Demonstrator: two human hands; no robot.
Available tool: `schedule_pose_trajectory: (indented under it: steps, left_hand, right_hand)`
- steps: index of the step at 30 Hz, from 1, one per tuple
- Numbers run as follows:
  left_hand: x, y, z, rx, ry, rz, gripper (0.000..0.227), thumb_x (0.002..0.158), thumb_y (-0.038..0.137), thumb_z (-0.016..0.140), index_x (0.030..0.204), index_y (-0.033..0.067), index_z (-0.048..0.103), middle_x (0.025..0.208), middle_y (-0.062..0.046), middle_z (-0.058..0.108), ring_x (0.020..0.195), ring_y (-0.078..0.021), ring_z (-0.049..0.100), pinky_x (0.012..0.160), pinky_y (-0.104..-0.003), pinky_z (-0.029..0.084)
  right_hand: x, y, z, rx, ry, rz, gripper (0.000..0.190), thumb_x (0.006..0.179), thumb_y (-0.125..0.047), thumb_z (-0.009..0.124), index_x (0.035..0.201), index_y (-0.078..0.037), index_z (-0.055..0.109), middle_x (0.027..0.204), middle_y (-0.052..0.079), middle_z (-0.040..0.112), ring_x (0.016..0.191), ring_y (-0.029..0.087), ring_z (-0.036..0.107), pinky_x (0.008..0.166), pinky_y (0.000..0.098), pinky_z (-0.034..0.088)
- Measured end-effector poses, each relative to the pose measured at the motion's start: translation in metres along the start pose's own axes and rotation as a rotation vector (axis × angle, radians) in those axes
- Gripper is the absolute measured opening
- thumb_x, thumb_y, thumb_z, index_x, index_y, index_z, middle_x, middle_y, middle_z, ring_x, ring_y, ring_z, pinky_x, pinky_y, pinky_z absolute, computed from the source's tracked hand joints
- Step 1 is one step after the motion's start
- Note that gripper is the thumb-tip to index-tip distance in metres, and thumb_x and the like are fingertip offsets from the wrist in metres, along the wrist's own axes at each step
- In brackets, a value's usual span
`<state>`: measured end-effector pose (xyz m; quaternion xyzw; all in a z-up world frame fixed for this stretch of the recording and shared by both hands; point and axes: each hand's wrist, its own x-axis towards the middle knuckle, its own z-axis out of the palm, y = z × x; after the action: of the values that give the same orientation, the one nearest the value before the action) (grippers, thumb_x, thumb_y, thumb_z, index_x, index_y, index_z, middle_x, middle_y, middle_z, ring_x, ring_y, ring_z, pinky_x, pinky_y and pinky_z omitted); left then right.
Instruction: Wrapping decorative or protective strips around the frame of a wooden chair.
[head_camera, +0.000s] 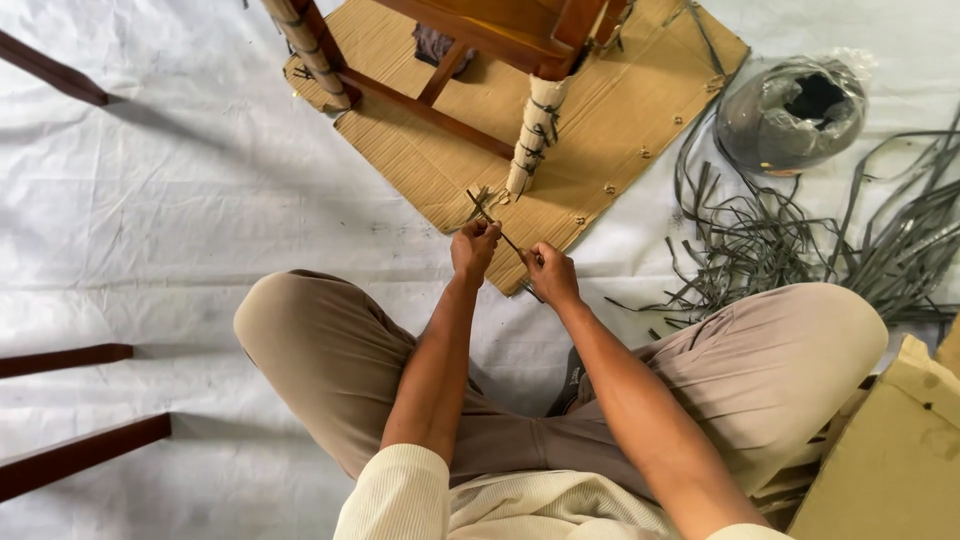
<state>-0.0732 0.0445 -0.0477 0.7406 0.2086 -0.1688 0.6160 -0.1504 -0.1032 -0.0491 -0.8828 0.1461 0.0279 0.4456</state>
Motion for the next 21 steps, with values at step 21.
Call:
schedule_pose_trajectory:
  steps: [21]
  left_hand:
    - [0.03, -0.045, -0.041, -0.532, 0.129, -0.136, 0.026, 0.096, 0.032, 0.065, 0.091, 0.0064, 0.069, 0.066, 0.003, 0.047, 0.05, -0.0086, 0.037, 0.043, -0.028, 0.032]
  right_hand:
    - [-0.002, -0.024, 0.049, -0.036, -0.209, -0.125, 0.033, 0.095, -0.035, 0.071, 0.099, -0.003, 0.073, 0.085, 0.015, 0.076, 0.077, 0.031, 0.074, 0.069, 0.0427, 0.055]
